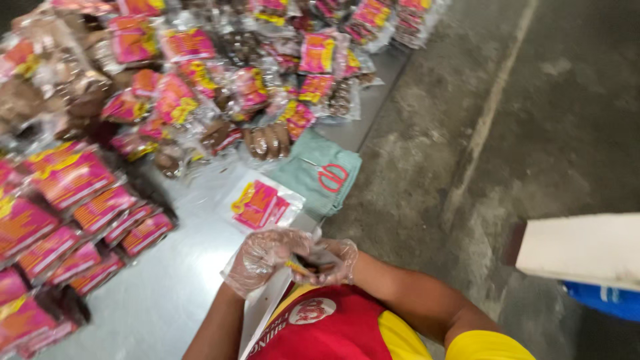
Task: The person places brown, elongated food items into small plastic bags on a metal table. They arrange the items inside the bags and then move the filled packages to a stack on the right side of the table. The process is repeated continuously with new bags and items.
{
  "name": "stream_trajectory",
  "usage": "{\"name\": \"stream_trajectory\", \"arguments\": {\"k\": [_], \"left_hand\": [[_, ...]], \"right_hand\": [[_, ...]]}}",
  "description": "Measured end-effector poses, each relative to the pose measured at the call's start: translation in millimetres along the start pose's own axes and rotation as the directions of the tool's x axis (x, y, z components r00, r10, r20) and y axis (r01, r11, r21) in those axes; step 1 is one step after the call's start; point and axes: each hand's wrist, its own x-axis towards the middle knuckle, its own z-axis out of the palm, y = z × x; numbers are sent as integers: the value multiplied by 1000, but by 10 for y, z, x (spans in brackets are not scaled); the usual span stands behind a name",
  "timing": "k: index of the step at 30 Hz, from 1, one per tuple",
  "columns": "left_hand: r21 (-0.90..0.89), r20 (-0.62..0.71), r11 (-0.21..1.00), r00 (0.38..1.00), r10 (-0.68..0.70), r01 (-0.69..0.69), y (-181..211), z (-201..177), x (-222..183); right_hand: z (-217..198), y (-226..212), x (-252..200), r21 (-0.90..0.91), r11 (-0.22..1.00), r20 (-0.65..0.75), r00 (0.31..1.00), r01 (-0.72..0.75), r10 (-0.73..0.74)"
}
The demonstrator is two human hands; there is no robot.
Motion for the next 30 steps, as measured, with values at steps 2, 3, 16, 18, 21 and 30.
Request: {"name": "stream_trajectory", "arguments": {"k": [2,3,16,18,21,30], "left_hand": [[-117,-157,984,981,114,-133,-170,-48,-68],[408,-242,913,962,130,-20,-203,-98,-134],[296,-924,874,348,160,386,-164,-179,-1072],[195,-944,943,311,107,269,-192,-159,-1197],[193,-943,921,324,78,339,-187,-101,-1402],[327,-945,871,105,311,366,-718,-224,-1656]], "right_hand": [[102,-104,232,-86,994,-387,917,70,-98],[177,-172,343,-647,745,-201,906,163,-373],[289,85,1444,-866,-477,407,764,148,-501],[116,129,1553,-856,-475,442,763,202,-472],[-31,45,1756,-906,-392,336,832,158,-441],[524,318,1853,-905,421,-168,965,-69,-203]]}}
